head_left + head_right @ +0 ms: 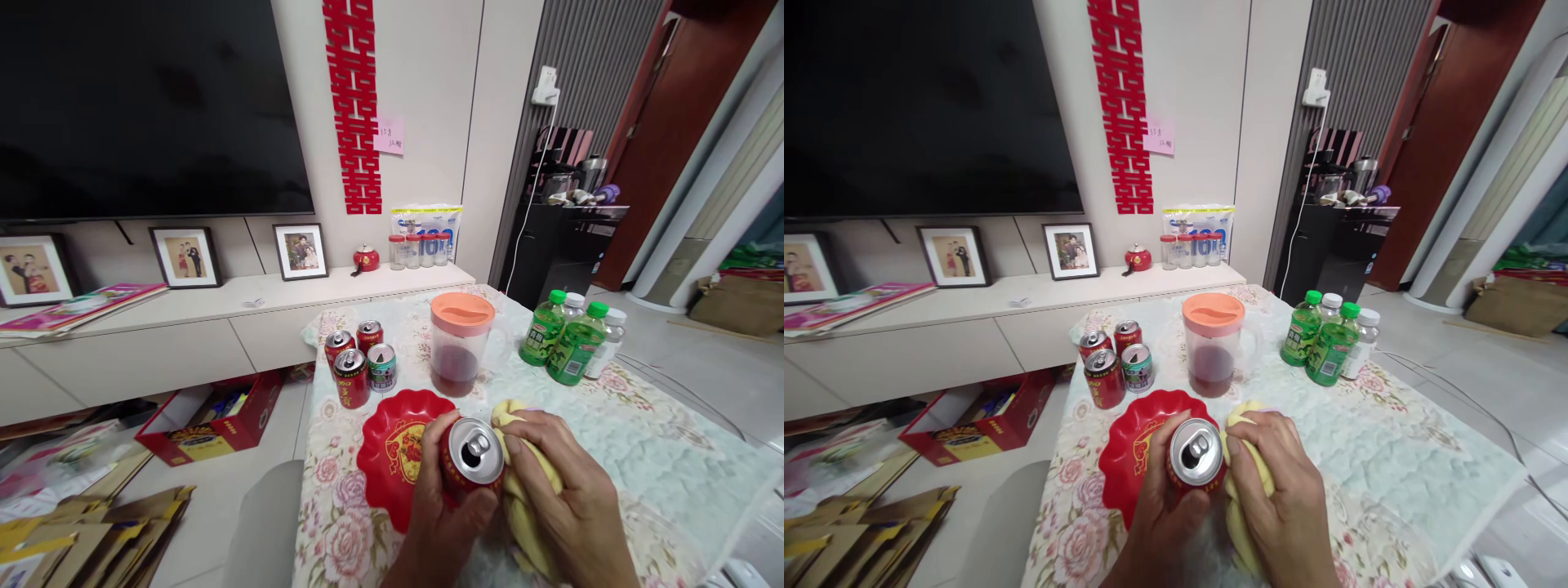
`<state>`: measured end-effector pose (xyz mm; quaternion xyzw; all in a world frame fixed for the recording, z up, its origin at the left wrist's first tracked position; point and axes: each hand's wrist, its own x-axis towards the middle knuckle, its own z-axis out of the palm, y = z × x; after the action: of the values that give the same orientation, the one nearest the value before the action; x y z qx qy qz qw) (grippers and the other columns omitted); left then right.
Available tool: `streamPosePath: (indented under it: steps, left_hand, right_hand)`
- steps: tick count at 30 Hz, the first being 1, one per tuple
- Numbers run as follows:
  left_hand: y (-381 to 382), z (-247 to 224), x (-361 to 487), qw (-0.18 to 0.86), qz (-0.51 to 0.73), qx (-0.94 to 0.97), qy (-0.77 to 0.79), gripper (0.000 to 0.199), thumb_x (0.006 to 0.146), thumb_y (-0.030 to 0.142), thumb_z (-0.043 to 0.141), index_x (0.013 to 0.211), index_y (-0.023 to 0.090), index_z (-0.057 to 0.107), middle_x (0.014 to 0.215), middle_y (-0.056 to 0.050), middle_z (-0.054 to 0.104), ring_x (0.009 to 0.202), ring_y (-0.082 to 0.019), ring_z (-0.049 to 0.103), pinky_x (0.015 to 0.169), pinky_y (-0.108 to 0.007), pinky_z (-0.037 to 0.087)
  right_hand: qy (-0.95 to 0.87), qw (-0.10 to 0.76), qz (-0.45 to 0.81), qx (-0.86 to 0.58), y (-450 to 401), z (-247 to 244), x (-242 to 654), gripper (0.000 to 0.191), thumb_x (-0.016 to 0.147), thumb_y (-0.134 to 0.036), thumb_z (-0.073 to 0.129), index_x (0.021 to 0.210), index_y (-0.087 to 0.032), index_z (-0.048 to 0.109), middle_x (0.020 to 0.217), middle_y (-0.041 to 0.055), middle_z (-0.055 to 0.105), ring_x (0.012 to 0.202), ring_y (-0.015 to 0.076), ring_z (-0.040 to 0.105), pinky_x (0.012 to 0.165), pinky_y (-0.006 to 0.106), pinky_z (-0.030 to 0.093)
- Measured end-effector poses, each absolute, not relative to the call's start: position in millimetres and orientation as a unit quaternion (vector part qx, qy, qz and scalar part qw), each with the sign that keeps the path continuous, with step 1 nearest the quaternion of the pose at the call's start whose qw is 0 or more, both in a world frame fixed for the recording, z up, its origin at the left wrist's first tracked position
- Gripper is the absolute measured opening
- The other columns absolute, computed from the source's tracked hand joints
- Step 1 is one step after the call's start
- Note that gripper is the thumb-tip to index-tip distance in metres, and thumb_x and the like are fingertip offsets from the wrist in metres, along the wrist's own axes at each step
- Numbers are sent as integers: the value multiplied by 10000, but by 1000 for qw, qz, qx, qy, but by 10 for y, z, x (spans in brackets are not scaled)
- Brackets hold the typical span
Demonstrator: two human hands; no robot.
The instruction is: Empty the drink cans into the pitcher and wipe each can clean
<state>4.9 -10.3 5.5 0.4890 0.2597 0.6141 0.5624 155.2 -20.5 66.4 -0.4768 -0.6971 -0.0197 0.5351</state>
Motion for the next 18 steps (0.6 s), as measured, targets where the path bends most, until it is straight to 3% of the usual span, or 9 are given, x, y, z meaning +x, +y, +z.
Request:
streamPosePath:
  steps: [9,14,18]
  left_hand:
    - [-28,216,25,552,641,429,316,654,754,471,819,1290,242,521,1074,-60,705,945,-252,691,871,-380,570]
    - [-1,143,16,564,625,430,327,756,707,433,850,1348,242,497,1192,-91,692,1060,-285,680,923,-394,562]
    - [-4,126,25,575,617,445,301,673,737,429,835,1314,254,534,1158,-81,705,1063,-286,683,949,-410,554]
  right_hand:
    - [-723,541,-67,-425,-241,728,1306,116,913,-139,629,930,-236,688,949,70,689,923,203,655,763,310,547]
    - [-732,536,-92,-412,-241,733,1311,134,897,-126,625,951,-231,688,943,77,695,906,215,651,750,338,546]
    - [-722,540,-77,-426,-232,714,1345,109,918,-157,617,948,-232,689,911,65,705,915,215,656,774,337,536]
